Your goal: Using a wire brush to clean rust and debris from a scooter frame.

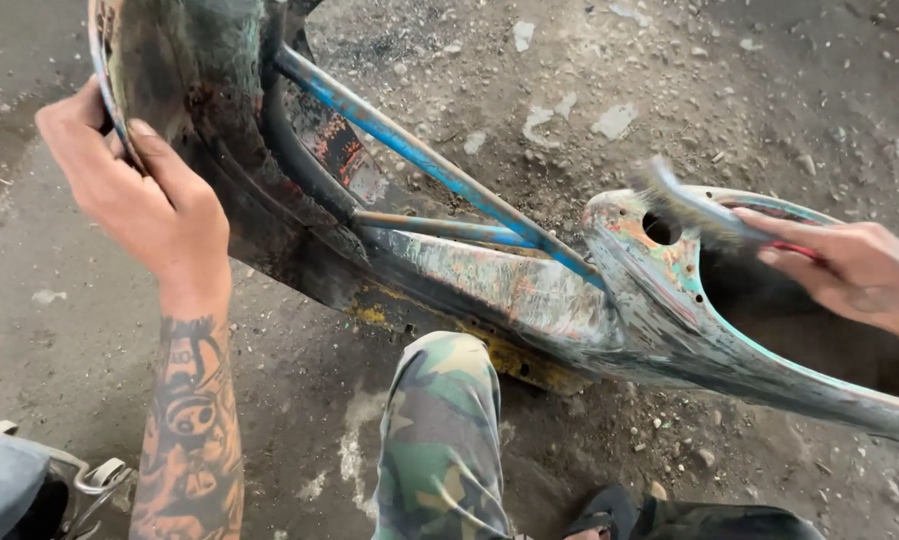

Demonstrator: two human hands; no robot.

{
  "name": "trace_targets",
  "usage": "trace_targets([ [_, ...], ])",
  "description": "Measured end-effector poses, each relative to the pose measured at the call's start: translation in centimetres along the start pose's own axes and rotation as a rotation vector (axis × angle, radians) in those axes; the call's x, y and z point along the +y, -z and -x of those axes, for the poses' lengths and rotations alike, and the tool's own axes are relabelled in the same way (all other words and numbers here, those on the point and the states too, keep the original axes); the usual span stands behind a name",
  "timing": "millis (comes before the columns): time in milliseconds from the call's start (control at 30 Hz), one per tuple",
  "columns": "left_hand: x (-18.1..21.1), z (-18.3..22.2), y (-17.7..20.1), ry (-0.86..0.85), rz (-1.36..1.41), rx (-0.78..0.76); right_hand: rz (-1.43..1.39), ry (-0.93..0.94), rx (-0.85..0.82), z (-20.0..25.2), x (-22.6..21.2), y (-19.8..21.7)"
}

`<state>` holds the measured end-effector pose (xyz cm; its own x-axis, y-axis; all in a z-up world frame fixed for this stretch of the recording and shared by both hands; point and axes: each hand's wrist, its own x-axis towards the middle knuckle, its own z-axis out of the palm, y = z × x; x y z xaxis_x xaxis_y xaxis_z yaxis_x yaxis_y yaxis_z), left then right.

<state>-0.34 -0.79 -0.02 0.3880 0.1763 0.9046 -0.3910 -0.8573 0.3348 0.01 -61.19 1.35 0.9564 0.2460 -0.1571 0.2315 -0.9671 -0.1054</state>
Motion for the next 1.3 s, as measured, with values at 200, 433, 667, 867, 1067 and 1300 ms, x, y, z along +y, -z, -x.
trace_targets([
  [200, -0.1, 0.1, -0.1, 0.006, -0.023, 0.007, 0.032, 0.402, 0.156, -10.1, -7.2, -3.1],
  [433, -0.8, 0.3, -0.5, 0.058, 0.026, 0.011, -0.053, 0.404, 0.122, -12.0, -10.0, -1.0],
  [667, -0.7, 0.5, -0.5, 0.041, 0.055, -0.004, -0.077, 0.142, 0.162, 1.9, -3.5, 1.4],
  [867, -0.4, 0.3, -0.7, 0.043, 0.055, 0.022, 0.051, 0.003, 0.104, 5.2, -2.7, -1.6],
  [1067, -0.7, 0.4, -0.8, 0.037, 0.034, 0.022, 0.039, 0.323, 0.228, -3.9, -8.4, -3.2],
  [1300, -2.4, 0.4, -1.4, -0.056, 0.002, 0.077, -0.005, 0.264, 0.303, -6.9, -10.8, -4.9],
])
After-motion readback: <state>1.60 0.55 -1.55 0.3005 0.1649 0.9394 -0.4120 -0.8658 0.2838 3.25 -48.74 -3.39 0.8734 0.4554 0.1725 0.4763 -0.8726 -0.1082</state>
